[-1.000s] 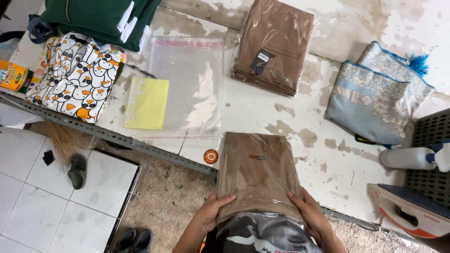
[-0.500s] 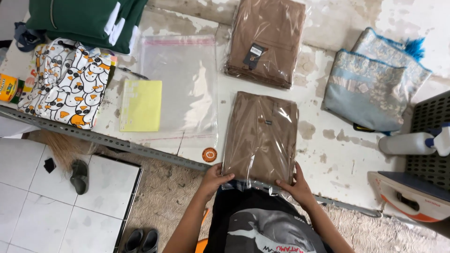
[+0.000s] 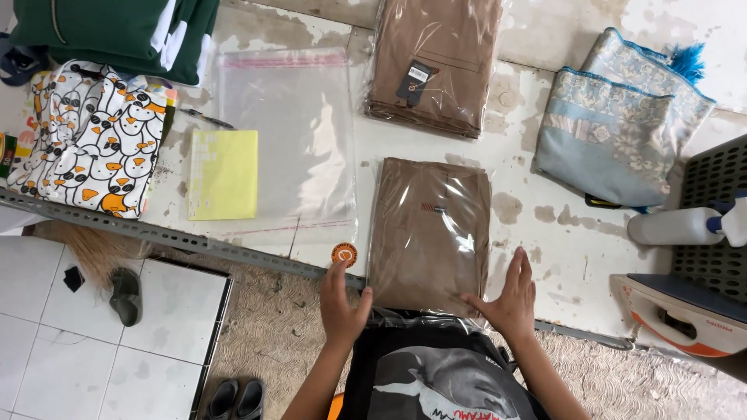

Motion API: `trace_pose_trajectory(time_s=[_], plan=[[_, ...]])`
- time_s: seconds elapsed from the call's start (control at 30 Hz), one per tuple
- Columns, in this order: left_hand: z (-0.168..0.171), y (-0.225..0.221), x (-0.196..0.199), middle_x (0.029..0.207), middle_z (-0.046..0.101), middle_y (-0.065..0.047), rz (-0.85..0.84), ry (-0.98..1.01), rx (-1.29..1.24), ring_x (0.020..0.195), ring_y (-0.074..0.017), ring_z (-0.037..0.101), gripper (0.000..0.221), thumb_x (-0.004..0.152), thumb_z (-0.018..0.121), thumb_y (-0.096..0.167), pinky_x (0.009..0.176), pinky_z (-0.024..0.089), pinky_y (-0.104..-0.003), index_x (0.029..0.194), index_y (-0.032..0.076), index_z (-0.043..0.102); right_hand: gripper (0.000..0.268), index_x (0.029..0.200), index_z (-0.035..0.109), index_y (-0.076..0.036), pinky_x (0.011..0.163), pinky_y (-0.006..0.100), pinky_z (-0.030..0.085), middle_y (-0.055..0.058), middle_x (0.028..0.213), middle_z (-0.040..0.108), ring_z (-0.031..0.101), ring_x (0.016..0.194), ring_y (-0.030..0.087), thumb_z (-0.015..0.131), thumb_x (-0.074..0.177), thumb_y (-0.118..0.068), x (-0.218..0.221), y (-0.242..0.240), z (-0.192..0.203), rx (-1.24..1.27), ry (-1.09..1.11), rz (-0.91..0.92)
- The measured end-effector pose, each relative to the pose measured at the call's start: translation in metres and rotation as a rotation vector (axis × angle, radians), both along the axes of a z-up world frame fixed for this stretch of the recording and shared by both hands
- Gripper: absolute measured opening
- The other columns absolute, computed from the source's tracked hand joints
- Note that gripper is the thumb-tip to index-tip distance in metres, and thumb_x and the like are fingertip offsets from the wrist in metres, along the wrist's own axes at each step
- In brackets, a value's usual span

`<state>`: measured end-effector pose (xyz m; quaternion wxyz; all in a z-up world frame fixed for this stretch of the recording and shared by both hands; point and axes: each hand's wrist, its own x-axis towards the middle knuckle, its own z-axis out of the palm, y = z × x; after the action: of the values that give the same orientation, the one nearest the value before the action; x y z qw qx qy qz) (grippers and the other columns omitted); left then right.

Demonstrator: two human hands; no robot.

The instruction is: A person takes a pair of pants from a basket, folds them neatly on a table, and then packages them into a clear plastic bag.

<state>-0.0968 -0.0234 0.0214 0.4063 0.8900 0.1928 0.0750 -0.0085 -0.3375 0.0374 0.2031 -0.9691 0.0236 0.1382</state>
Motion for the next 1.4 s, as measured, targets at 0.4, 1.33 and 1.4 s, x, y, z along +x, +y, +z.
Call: trace_pose_trajectory(time_s=[0.4, 1.33, 1.4], plan=[[-0.092, -0.041, 0.031, 0.165, 0.031, -0.018, -0.418, -0.316, 0.671, 0.151, -0.0461, 0.025, 0.074, 0.089, 0.047, 0.068, 0.113, 0.008, -0.077, 0.156, 0.038, 0.041, 0.116, 0.166, 0.014, -0.014, 0.108, 0.084, 0.006, 0.033, 0.166, 0.015, 0.008, 0.151, 0.060, 0.045, 0.076, -0.082, -0.018, 0.037, -0.092, -0.210, -0.525, 0.519], [0.048, -0.027, 0.075, 0.151, 0.057, 0.001, -0.015, 0.742, -0.651, 0.138, -0.0230, 0.055, 0.089, 0.080, 0.075, 0.049, 0.111, 0.045, -0.044, 0.155, 0.020, 0.036, 0.036, 0.090, 0.055, -0.008, 0.071, 0.036, 0.043, 0.008, 0.076, 0.055, 0.052, 0.072, 0.022, 0.064, 0.094, -0.043, 0.000, 0.008, -0.013, 0.449, 0.239, -0.426], [0.071, -0.035, 0.092, 0.128, 0.070, -0.007, -0.032, 0.474, -0.943, 0.117, -0.0211, 0.068, 0.067, 0.083, 0.076, 0.027, 0.101, 0.055, -0.033, 0.143, 0.011, 0.050, 0.047, 0.123, 0.061, -0.006, 0.079, 0.039, 0.052, 0.011, 0.118, 0.058, 0.059, 0.096, 0.024, 0.055, 0.096, -0.044, 0.005, 0.005, 0.018, 0.545, 0.107, -0.475]])
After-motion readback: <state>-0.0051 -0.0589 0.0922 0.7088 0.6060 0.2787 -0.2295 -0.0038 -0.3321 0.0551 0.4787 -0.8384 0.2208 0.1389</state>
